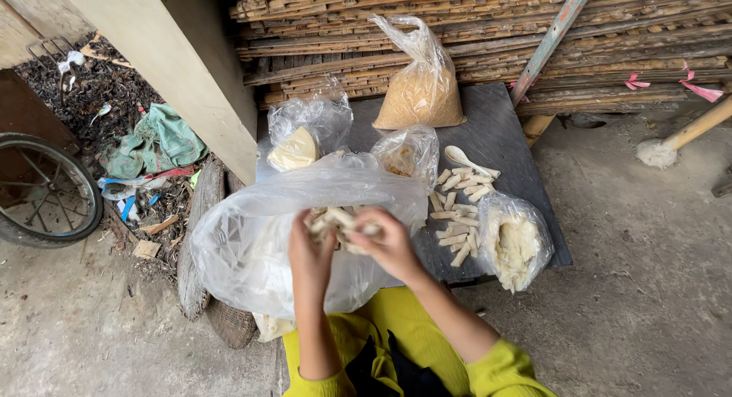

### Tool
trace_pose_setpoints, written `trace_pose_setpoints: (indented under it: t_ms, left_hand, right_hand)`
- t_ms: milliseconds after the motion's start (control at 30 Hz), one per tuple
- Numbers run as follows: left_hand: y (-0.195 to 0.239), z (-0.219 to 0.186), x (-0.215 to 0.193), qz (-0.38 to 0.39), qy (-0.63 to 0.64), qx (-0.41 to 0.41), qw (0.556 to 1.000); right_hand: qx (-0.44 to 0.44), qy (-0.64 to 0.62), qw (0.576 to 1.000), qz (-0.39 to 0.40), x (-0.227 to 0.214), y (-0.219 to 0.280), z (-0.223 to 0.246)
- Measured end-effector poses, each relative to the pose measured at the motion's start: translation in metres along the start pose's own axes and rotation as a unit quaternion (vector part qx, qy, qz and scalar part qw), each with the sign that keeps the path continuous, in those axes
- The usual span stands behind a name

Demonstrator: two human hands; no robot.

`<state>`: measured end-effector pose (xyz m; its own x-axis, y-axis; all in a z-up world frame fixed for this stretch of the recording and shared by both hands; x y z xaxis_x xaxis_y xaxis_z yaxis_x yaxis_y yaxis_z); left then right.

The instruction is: The person sits on the floor and assembles small cylindrical food items by placing a filling into triangular wrappers and rolling them. The finished items are placed into a plastic bag.

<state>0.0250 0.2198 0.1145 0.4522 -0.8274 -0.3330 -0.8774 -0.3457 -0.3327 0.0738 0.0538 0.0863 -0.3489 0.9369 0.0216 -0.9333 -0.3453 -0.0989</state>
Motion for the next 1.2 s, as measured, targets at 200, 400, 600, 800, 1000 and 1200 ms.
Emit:
trace_pose_setpoints:
  t_ms: [200, 400, 600, 800, 1000, 1200]
  left_hand:
    - [-0.013, 0.012, -0.003, -0.068, 0.021, 0.120, 0.990]
    - [0.008, -0.005, 0.003, -0.091, -0.106, 0.173, 0.975]
    - [0.081, -0.050, 0.044, 0.114, 0.055, 0.202, 0.971]
    - [0.088, -0.034, 0.122, 0.192, -0.215, 0.397, 0.872]
    - [0.074, 0.011, 0.150, 0.270, -0.178, 0.230, 0.918]
    - [0.051, -0.009, 0.174, 0.082, -0.185, 0.331, 0.922]
  right_hand:
    - [-0.042, 0.261, 0.963, 0.043, 0.046, -0.048, 0.015]
    - [-0.019, 0.275, 0.958, 0.081, 0.013, -0.018, 0.029]
    - [-0.092, 0.366, 0.911, -0.168, -0.105, 0.059, 0.040]
    - [-0.074, 0.729, 0.650, -0.203, -0.129, 0.056, -0.001]
    - [-0.053, 0.711, 0.670, -0.207, -0.121, 0.058, -0.027]
    - [-0.133, 0.688, 0.662, -0.265, -0.114, 0.062, -0.018]
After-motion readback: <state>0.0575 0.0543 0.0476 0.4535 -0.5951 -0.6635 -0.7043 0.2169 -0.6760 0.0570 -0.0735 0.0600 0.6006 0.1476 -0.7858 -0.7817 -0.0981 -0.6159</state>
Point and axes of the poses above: each hand's wrist, its own y-axis away from the middle knuckle, its own x-axis out of the palm, z = x × y, the point moved 4 cm from there along -y, towards the middle knuckle, and after that the axes turned 13 degrees about x, right-handed, at the moved point
